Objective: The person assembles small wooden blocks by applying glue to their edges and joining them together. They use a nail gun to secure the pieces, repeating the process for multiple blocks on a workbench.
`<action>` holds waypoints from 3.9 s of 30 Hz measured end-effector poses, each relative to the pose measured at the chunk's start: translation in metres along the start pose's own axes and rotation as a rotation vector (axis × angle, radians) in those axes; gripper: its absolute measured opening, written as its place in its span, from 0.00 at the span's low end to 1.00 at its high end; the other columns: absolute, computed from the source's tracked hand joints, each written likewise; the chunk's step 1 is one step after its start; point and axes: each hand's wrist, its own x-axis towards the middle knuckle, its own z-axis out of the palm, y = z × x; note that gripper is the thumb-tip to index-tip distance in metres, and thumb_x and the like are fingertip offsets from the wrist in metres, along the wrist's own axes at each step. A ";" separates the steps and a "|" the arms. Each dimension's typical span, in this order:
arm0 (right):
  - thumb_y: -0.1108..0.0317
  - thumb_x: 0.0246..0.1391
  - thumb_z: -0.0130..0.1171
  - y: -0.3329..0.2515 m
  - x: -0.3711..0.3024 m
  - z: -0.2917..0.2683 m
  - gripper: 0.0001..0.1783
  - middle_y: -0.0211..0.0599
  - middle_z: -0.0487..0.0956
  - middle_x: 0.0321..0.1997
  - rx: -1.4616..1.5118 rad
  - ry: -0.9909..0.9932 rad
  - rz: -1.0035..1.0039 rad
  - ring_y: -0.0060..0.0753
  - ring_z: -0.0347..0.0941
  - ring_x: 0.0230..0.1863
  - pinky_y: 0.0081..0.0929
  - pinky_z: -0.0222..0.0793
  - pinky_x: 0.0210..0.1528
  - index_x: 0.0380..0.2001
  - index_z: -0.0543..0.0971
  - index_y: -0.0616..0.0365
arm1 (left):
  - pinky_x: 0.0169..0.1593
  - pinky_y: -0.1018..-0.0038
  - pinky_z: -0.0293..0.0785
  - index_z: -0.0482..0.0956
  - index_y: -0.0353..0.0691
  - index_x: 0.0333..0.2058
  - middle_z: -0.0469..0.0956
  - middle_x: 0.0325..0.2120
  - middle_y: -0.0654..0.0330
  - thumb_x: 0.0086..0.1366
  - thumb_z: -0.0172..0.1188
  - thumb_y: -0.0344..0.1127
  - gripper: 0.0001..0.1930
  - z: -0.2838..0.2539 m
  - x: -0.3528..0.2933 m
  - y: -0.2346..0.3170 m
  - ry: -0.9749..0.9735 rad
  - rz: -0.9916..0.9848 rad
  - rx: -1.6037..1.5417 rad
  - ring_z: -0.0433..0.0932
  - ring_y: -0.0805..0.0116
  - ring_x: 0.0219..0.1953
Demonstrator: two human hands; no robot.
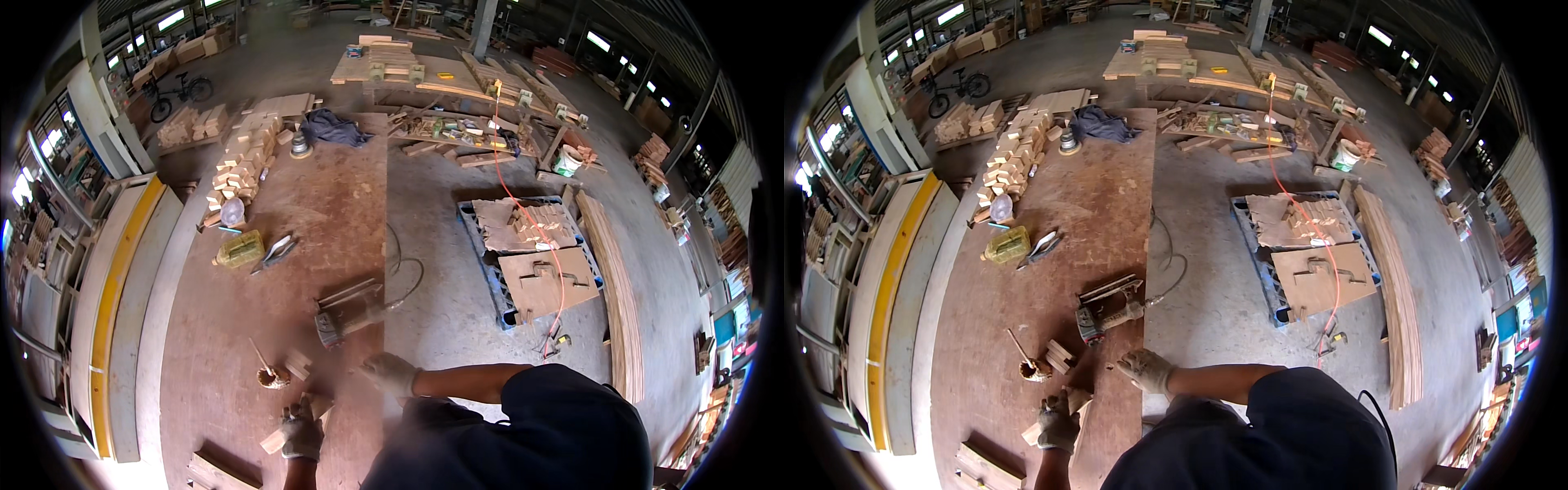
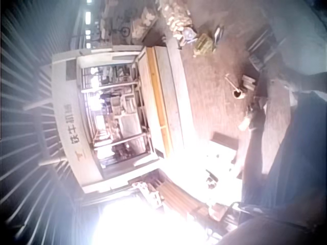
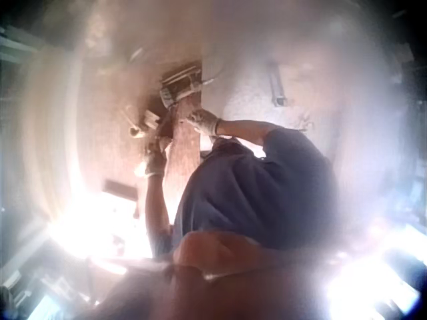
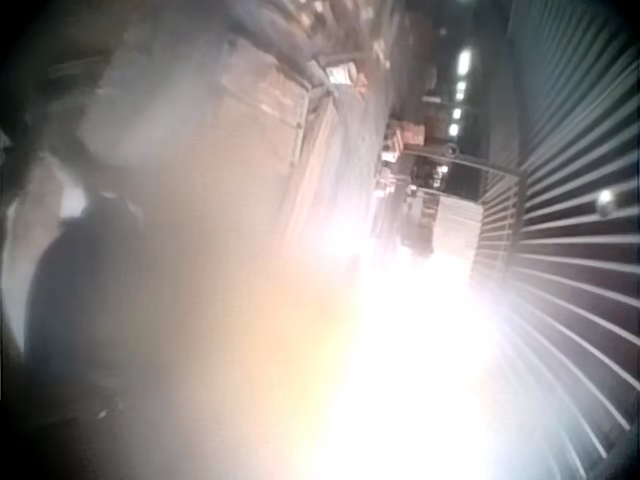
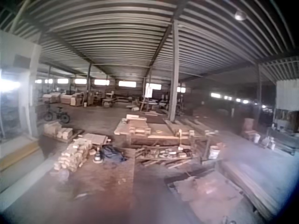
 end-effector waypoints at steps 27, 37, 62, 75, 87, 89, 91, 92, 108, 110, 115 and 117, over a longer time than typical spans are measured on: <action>0.49 0.50 0.73 -0.029 -0.008 -0.015 0.46 0.60 0.66 0.76 -0.181 -0.265 0.020 0.58 0.65 0.73 0.52 0.71 0.67 0.67 0.72 0.62 | 0.41 0.77 0.73 0.86 0.32 0.50 0.81 0.33 0.69 0.74 0.68 0.38 0.14 -0.081 -0.094 0.055 0.439 -0.615 -1.592 0.74 0.80 0.37; 0.51 0.51 0.74 -0.038 0.005 -0.032 0.42 0.60 0.67 0.72 -0.201 -0.377 0.077 0.61 0.65 0.73 0.53 0.70 0.69 0.64 0.72 0.62 | 0.45 0.73 0.80 0.83 0.34 0.52 0.85 0.38 0.61 0.76 0.66 0.38 0.15 -0.068 -0.119 0.050 0.379 -0.625 -1.977 0.83 0.72 0.39; 0.48 0.52 0.73 -0.038 0.012 -0.022 0.53 0.61 0.61 0.79 -0.404 -0.528 0.049 0.60 0.59 0.78 0.48 0.63 0.77 0.74 0.65 0.66 | 0.70 0.52 0.69 0.69 0.36 0.69 0.73 0.64 0.41 0.67 0.68 0.41 0.35 0.085 -0.357 0.018 0.623 -1.783 -0.445 0.71 0.40 0.67; 0.49 0.53 0.72 -0.038 0.005 -0.018 0.53 0.66 0.55 0.82 -0.330 -0.511 0.069 0.64 0.55 0.81 0.50 0.57 0.80 0.74 0.64 0.68 | 0.78 0.55 0.60 0.53 0.34 0.78 0.60 0.75 0.38 0.55 0.77 0.46 0.58 0.094 -0.402 0.003 0.371 -1.958 -0.541 0.60 0.42 0.77; 0.47 0.54 0.72 -0.048 0.017 -0.030 0.48 0.63 0.63 0.78 -0.277 -0.516 0.103 0.63 0.64 0.75 0.51 0.67 0.72 0.72 0.68 0.63 | 0.71 0.56 0.69 0.71 0.32 0.69 0.75 0.65 0.40 0.65 0.76 0.41 0.38 0.065 -0.353 -0.036 0.652 -1.477 -0.149 0.73 0.44 0.67; 0.47 0.55 0.72 -0.050 0.029 -0.032 0.47 0.60 0.66 0.77 -0.152 -0.589 0.133 0.61 0.66 0.74 0.50 0.68 0.72 0.72 0.70 0.60 | 0.64 0.62 0.77 0.76 0.30 0.65 0.81 0.58 0.43 0.67 0.76 0.44 0.35 0.115 -0.316 -0.035 0.780 -1.377 -0.418 0.81 0.53 0.59; 0.50 0.56 0.71 -0.058 0.035 -0.026 0.43 0.57 0.74 0.71 0.000 -0.401 0.140 0.57 0.72 0.70 0.48 0.70 0.71 0.69 0.72 0.60 | 0.57 0.66 0.80 0.78 0.29 0.64 0.85 0.52 0.42 0.69 0.73 0.45 0.32 0.095 -0.250 -0.017 0.604 -1.272 -0.821 0.85 0.56 0.51; 0.51 0.56 0.71 -0.061 0.042 -0.015 0.42 0.57 0.76 0.70 0.109 -0.320 0.118 0.57 0.73 0.70 0.48 0.70 0.71 0.68 0.73 0.60 | 0.55 0.66 0.80 0.80 0.31 0.62 0.86 0.50 0.44 0.69 0.74 0.46 0.30 0.091 -0.224 -0.009 0.609 -1.230 -0.892 0.86 0.58 0.49; 0.65 0.50 0.74 -0.103 0.060 0.004 0.41 0.57 0.82 0.62 0.654 -0.211 0.302 0.57 0.78 0.65 0.44 0.73 0.68 0.68 0.74 0.60 | 0.61 0.54 0.78 0.86 0.36 0.55 0.86 0.51 0.40 0.61 0.73 0.49 0.28 0.058 -0.095 -0.036 0.335 -1.095 -0.781 0.83 0.40 0.56; 0.65 0.50 0.74 -0.106 0.053 0.003 0.41 0.59 0.81 0.62 0.656 -0.203 0.315 0.57 0.78 0.64 0.43 0.74 0.67 0.68 0.74 0.60 | 0.61 0.54 0.77 0.86 0.36 0.55 0.85 0.52 0.41 0.62 0.73 0.49 0.28 0.059 -0.095 -0.041 0.353 -1.093 -0.815 0.83 0.41 0.57; 0.60 0.54 0.73 -0.111 0.061 -0.019 0.34 0.55 0.83 0.60 0.672 -0.286 0.347 0.55 0.79 0.63 0.43 0.75 0.66 0.63 0.79 0.59 | 0.57 0.58 0.80 0.86 0.37 0.56 0.88 0.47 0.44 0.62 0.74 0.48 0.28 0.046 -0.105 -0.041 0.344 -1.073 -0.838 0.87 0.46 0.51; 0.59 0.56 0.71 -0.105 0.075 -0.028 0.28 0.55 0.84 0.58 0.625 -0.334 0.378 0.54 0.80 0.62 0.44 0.76 0.64 0.58 0.81 0.60 | 0.54 0.62 0.81 0.84 0.34 0.58 0.89 0.45 0.46 0.63 0.75 0.44 0.28 0.047 -0.107 -0.038 0.397 -1.093 -0.939 0.88 0.54 0.48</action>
